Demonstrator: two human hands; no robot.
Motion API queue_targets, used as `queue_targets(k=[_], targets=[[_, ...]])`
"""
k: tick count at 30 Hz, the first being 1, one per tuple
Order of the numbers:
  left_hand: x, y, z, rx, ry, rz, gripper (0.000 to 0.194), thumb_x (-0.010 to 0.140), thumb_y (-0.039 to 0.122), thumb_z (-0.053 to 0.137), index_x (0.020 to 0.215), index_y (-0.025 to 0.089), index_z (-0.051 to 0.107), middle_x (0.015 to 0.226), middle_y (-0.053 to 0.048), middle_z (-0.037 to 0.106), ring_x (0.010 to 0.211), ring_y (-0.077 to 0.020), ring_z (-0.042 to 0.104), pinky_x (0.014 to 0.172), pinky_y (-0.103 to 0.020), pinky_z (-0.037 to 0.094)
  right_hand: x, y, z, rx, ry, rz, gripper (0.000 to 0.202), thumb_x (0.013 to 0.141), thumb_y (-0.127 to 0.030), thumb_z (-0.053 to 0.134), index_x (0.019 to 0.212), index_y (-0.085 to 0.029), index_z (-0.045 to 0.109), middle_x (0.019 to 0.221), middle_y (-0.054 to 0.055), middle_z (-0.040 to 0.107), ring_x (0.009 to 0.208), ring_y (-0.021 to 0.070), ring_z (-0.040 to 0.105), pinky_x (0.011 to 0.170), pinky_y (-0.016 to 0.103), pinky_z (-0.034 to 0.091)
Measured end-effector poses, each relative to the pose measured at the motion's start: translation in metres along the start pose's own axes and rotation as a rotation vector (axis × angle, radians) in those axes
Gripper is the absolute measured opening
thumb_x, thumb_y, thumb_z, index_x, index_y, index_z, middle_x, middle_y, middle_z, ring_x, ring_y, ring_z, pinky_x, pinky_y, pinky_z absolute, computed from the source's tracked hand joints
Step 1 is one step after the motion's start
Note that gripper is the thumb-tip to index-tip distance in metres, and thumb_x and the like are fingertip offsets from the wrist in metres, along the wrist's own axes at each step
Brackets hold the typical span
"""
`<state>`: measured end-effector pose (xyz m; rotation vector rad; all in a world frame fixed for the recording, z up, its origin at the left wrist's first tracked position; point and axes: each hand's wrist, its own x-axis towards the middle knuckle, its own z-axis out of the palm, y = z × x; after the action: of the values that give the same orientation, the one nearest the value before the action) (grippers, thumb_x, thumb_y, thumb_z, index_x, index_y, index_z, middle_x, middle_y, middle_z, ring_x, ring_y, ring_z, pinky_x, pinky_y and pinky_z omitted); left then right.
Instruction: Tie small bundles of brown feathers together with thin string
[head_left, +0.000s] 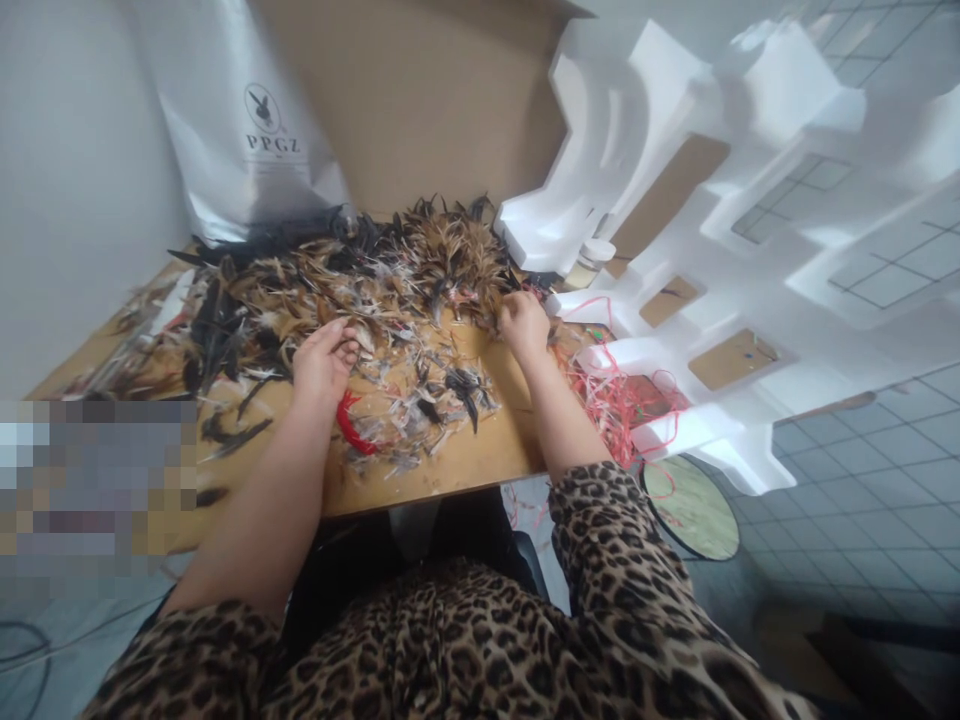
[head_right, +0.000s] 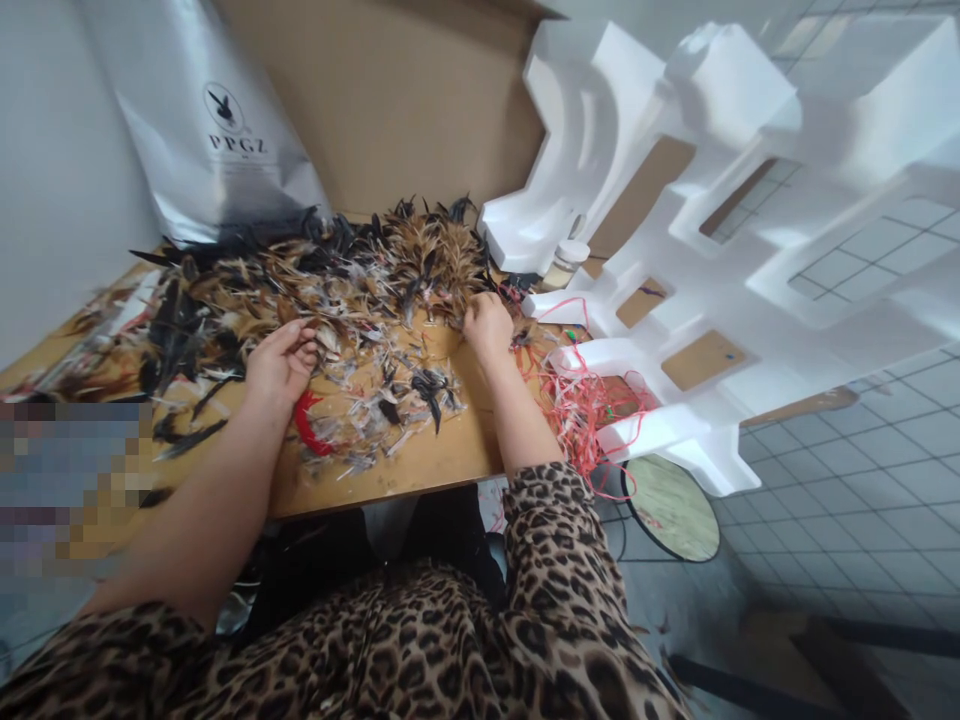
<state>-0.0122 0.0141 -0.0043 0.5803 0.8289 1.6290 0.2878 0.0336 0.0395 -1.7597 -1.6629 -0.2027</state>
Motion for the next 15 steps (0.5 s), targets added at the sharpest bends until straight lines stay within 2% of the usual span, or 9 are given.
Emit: queue_targets(k=[4,7,9,15], targets=[[-0.001,0.001,0.001,0.001,-0.019,0.002,0.016,0.064,0.018,0.066,0.079,0.012,0.064,0.065,-0.002,0.061,0.048,-0.0066,0.054,0.040,-0.015,0.035,-0.004,-0.038,0.011,0.050,-0.120,-0.141,0.024,0.080,-0.024,0.043,0.088,-0.017,0.065,0.097,0.007,0.063,0.096,0.0196,0.054,0.087,0.031,0.039],[-0.002,0.002,0.002,0.007,-0.031,-0.006,0.016,0.064,0.019,0.066,0.079,0.012,0.064,0.064,-0.002,0.061,0.048,-0.0064,0.054,0.040,-0.015,0.036,-0.010,-0.065,0.030,0.075,-0.275,-0.184,0.021,0.079,-0.026,0.046,0.082,-0.021,0.066,0.092,0.002,0.064,0.093,0.0181,0.054,0.087,0.029,0.039],[-0.004,0.003,0.003,0.013,-0.043,-0.013,0.015,0.065,0.019,0.065,0.078,0.012,0.064,0.063,-0.002,0.061,0.048,-0.0063,0.054,0.041,-0.015,0.036,-0.015,-0.080,0.045,0.054,-0.331,-0.210,0.020,0.078,-0.028,0.049,0.083,-0.022,0.067,0.092,0.002,0.064,0.093,0.0186,0.054,0.086,0.030,0.039],[-0.008,0.002,0.005,0.066,-0.145,-0.025,0.020,0.063,0.021,0.068,0.080,0.011,0.064,0.064,-0.002,0.061,0.048,-0.0059,0.053,0.040,-0.015,0.036,-0.024,-0.100,0.073,-0.059,-0.396,-0.206,0.021,0.078,-0.029,0.052,0.092,-0.023,0.065,0.099,0.006,0.060,0.097,0.0221,0.050,0.085,0.035,0.039]])
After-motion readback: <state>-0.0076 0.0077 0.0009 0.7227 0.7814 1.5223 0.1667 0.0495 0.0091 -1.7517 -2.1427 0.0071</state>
